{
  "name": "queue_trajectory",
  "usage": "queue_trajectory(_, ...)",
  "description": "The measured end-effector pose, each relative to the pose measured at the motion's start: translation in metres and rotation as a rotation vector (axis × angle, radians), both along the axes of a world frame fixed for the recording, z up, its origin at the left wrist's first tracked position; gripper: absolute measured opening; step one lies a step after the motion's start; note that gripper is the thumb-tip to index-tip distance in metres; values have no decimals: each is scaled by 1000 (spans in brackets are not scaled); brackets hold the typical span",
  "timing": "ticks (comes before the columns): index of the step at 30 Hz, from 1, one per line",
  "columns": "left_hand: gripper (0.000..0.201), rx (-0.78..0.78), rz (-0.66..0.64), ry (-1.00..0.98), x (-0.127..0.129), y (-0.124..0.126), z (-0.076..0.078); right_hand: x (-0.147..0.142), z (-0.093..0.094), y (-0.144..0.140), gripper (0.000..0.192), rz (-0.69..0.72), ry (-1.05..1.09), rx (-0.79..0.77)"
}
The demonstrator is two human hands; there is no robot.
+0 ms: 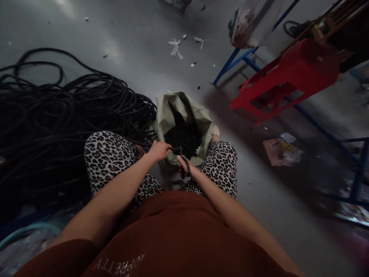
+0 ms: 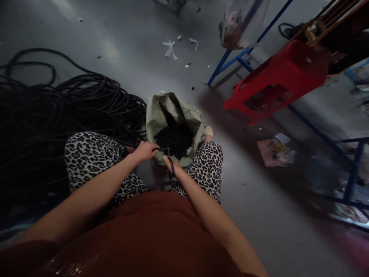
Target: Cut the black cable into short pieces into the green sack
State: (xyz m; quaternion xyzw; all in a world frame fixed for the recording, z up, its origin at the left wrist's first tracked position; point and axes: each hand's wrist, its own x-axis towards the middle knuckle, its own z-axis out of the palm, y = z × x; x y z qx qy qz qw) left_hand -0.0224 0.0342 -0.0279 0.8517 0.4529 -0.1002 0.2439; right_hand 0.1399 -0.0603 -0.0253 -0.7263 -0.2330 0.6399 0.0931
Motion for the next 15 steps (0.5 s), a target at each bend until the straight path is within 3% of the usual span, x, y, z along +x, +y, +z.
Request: queue_trajectory(15,34,-27,-41,-28,-2,-1,0,6,-13,-2,57,149,3,70)
